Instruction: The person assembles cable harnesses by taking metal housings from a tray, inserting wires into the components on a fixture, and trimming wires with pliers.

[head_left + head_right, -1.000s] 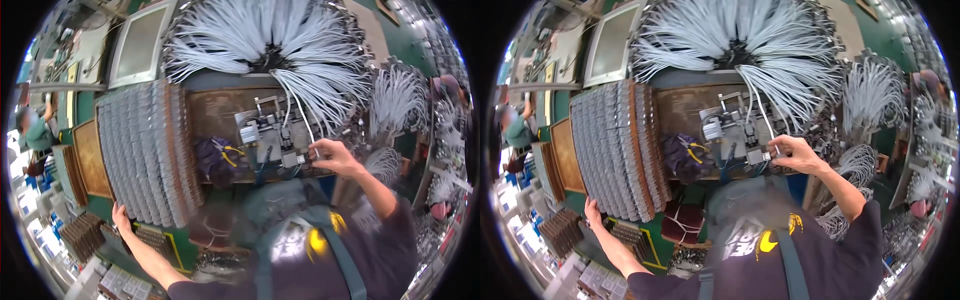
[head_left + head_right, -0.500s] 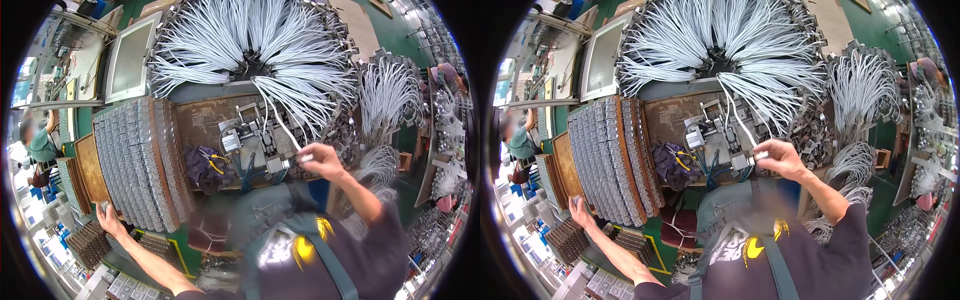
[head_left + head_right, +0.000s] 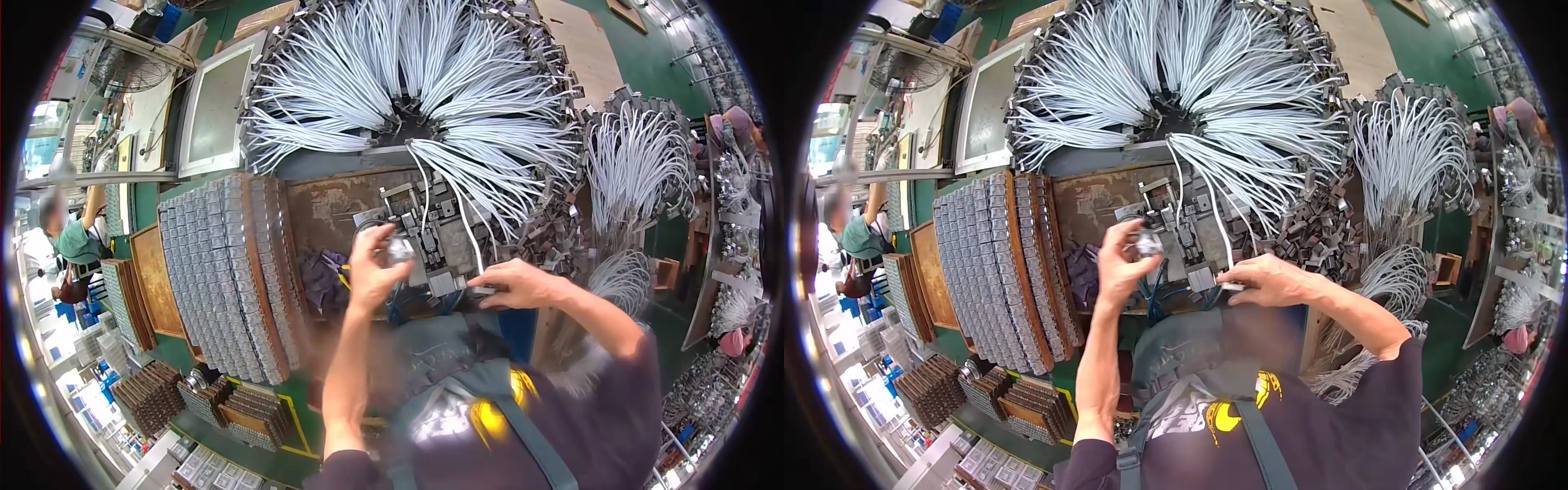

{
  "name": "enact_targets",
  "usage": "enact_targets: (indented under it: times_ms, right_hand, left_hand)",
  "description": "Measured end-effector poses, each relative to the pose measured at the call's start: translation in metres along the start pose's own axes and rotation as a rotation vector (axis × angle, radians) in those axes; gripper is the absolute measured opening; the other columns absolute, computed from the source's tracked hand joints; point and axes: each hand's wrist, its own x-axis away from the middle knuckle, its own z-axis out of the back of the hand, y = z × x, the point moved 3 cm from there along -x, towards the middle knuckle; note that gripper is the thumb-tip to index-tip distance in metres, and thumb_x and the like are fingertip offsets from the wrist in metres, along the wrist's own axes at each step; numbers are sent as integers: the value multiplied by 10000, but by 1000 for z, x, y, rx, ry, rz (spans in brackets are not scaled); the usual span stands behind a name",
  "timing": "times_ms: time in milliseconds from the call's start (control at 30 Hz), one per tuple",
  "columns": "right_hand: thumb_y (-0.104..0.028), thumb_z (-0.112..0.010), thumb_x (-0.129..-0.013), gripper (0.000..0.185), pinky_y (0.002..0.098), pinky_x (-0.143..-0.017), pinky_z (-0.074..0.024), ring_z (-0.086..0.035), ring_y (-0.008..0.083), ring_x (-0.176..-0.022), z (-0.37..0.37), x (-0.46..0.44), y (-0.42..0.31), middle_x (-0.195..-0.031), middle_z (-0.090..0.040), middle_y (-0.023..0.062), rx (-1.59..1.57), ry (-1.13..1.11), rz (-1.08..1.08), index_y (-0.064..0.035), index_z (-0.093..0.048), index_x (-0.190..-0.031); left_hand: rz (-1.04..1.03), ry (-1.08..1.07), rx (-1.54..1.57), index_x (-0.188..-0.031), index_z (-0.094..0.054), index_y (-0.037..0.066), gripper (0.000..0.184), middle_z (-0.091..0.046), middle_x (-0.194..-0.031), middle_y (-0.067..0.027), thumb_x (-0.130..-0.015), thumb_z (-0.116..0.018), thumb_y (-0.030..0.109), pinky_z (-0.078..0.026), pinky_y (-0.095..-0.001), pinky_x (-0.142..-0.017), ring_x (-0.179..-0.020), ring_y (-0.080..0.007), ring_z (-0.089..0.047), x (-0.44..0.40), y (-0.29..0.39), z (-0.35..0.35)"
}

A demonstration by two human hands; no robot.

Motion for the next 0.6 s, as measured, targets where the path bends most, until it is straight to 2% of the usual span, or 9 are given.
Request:
enact_targets:
  times_ms: [67, 200, 267, 333, 367, 400, 500, 533, 600]
  right_hand:
    - [-231, -817, -818, 351, 384, -687, -575, -710, 304, -774, 13, 17, 21, -896, -720, 133, 283, 96, 14, -63, -695, -1101]
    - [-272, -814, -820, 297, 377, -625, -561, -702, 296, -702, 46, 47, 64, -804, -707, 115, 809, 218, -257, -55, -662, -953]
    - [-280, -827, -808, 330, 379, -621, -545, -699, 309, -697, 57, 51, 56, -814, -713, 126, 754, 248, -274, -57, -675, -998]
    - [-255, -844, -792, 406, 370, -637, -535, -693, 292, -695, 55, 43, 38, -811, -711, 134, 383, 212, -269, -40, -681, -1095]
    - [-167, -842, -801, 454, 319, -674, -536, -695, 188, -709, 55, 35, 24, -790, -696, 118, 183, 115, -310, -25, -674, -1199]
    - [-104, -843, -804, 467, 297, -714, -553, -701, 147, -786, 52, 28, 22, -870, -722, 92, 20, -16, -334, -2, -654, -1219]
    - [-27, -796, -843, 442, 292, -768, -587, -717, 184, -896, 41, 1, 25, -1020, -735, 128, -610, -218, -327, 29, -590, -1230]
    - [2, -780, -851, 425, 298, -779, -597, -720, 202, -926, 38, -13, 22, -1052, -731, 146, -797, -273, -328, 36, -570, -1219]
    - [40, -800, -816, 399, 316, -797, -604, -730, 214, -935, 30, -40, 23, -1003, -727, 148, -986, -381, -247, 18, -558, -1133]
  left_hand:
    - [-75, -76, -85, -1173, -681, 20, 571, -564, -1230, -81, -641, -841, 152, -519, -340, -926, -1086, -208, -597, -8, -9, -27]
    - [-253, -119, -372, -1130, -687, -3, 530, -587, -1308, -181, -621, -748, 127, -494, -413, -1020, -1216, -356, -585, -19, -8, -65]
    - [-317, -157, -435, -1138, -679, 1, 558, -582, -1353, -174, -618, -784, 172, -477, -432, -1047, -1258, -358, -567, -26, -29, -78]
    - [-284, -170, -424, -1129, -680, -7, 553, -583, -1357, -178, -615, -775, 173, -481, -424, -1046, -1254, -356, -574, -31, -42, -85]
    - [-260, -189, -418, -1121, -681, -14, 548, -583, -1360, -182, -613, -767, 173, -485, -417, -1045, -1250, -353, -581, -35, -47, -87]
    - [-259, -180, -417, -1121, -681, -14, 548, -583, -1360, -182, -613, -767, 173, -485, -417, -1045, -1250, -353, -581, -39, -43, -85]
    - [-209, -234, -386, -1093, -694, -32, 522, -624, -1288, -183, -611, -751, 158, -513, -398, -1005, -1171, -347, -627, -48, -16, -63]
    - [-294, -205, -456, -1050, -698, -35, 483, -628, -1281, -179, -603, -742, 143, -536, -402, -967, -1122, -364, -641, -51, 1, -50]
    - [-302, -128, -788, -1011, -686, -19, 423, -628, -1285, -171, -607, -720, 102, -493, -423, -1023, -1141, -369, -617, -59, 26, -18]
